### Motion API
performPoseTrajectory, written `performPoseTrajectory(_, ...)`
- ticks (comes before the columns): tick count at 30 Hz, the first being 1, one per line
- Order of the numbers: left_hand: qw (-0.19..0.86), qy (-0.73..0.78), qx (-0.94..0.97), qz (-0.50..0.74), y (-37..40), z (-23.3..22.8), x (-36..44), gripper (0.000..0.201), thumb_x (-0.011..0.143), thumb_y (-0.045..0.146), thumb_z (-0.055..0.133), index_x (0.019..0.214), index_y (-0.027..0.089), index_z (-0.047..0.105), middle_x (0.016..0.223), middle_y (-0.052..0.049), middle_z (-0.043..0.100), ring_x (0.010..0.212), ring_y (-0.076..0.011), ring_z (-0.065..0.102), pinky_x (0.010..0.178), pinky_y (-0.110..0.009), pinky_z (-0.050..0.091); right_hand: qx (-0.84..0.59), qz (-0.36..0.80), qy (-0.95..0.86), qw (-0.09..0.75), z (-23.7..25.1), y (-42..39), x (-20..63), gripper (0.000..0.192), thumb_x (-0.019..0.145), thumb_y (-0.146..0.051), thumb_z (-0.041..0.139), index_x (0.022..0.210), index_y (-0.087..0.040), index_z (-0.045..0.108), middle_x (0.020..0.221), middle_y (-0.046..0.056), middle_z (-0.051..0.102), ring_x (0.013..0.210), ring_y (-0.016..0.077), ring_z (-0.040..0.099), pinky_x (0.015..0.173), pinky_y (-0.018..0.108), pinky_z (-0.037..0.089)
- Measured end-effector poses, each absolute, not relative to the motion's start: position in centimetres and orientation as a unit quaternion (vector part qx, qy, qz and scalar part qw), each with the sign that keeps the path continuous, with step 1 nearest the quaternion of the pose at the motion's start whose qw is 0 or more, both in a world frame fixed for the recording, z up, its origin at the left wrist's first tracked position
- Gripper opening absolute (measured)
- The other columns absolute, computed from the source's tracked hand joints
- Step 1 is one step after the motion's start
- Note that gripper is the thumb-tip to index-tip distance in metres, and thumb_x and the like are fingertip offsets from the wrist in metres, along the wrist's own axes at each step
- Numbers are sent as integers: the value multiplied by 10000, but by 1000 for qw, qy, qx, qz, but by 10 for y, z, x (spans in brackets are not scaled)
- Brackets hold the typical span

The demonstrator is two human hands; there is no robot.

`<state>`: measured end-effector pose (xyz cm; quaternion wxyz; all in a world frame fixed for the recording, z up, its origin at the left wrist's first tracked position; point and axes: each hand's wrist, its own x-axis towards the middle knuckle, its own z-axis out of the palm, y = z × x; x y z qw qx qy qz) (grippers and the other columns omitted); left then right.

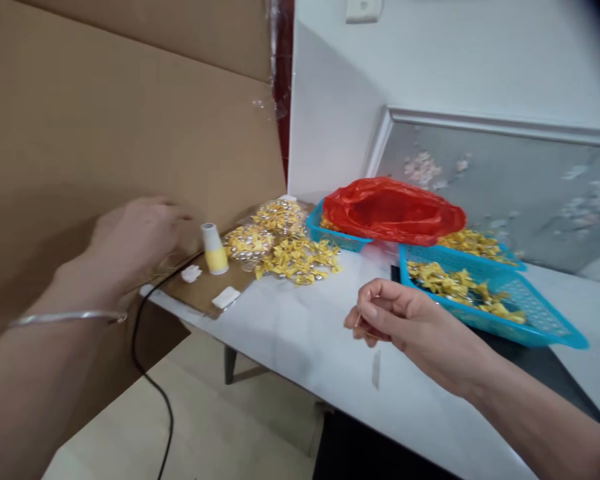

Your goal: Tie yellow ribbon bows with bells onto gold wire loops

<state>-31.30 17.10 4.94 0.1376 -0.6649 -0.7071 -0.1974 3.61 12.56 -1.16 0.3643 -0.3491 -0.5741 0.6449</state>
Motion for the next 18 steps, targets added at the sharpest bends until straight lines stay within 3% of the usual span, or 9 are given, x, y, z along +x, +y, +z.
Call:
performPoseTrajectory(2, 134, -686, -644, -310, 153, 48, -274, 289, 940, 240, 502, 1111, 99, 688, 1202, -160, 692, 1078, -300, 640, 965, -474, 472, -350, 613, -589, 393, -8, 122, 45, 214, 889, -412, 702, 822, -222, 628, 937, 1, 725, 823, 100, 604, 714, 213, 447)
performPoseTrajectory(4, 66, -638, -668, -378, 132, 40, -227, 339, 939, 387, 492, 1088, 166, 700, 1010, -78, 759, 838, -218, 696, 757, -331, 557, -352, 578, -601, 425, -3, 114, 55, 186, 880, -395, 715, 805, -233, 663, 971, -10, 712, 890, 104, 593, 754, 208, 441)
performPoseTrajectory(6, -80, -543, -737, -395, 112, 29, -178, 290, 882, 448, 563, 885, 234, 758, 800, 0, 768, 667, -170, 677, 594, -250, 540, -347, 553, -604, 457, 2, 105, 65, 147, 872, -375, 725, 808, -249, 684, 975, -21, 693, 913, 107, 577, 785, 211, 436)
performPoseTrajectory(8, -245, -450, -750, -419, 96, 21, -136, 195, 864, 381, 625, 878, 258, 776, 831, 6, 761, 680, -153, 655, 585, -229, 516, -339, 537, -601, 485, 7, 94, 77, 114, 870, -356, 725, 821, -259, 690, 952, -26, 673, 893, 112, 564, 788, 222, 436)
performPoseTrajectory(11, -443, -357, -712, -410, 81, 19, -91, 147, 866, 307, 649, 835, 246, 779, 712, 17, 662, 615, -127, 542, 534, -219, 434, -334, 519, -600, 509, 13, 77, 98, 118, 870, -345, 717, 807, -252, 681, 911, -17, 651, 861, 128, 550, 765, 245, 433)
performPoseTrajectory(14, -500, -325, -698, -396, 72, 25, -65, 140, 871, 305, 661, 817, 234, 768, 658, 32, 583, 590, -115, 462, 535, -222, 389, -332, 493, -602, 532, 17, 61, 121, 141, 866, -356, 712, 792, -243, 668, 887, -5, 633, 866, 149, 541, 752, 268, 416)
performPoseTrajectory(18, -493, -319, -719, -371, 58, 37, -37, 160, 881, 284, 644, 789, 240, 767, 642, 36, 548, 587, -115, 423, 538, -228, 366, -328, 457, -610, 558, 19, 42, 151, 155, 875, -360, 699, 792, -235, 659, 874, 0, 620, 865, 159, 532, 760, 283, 397)
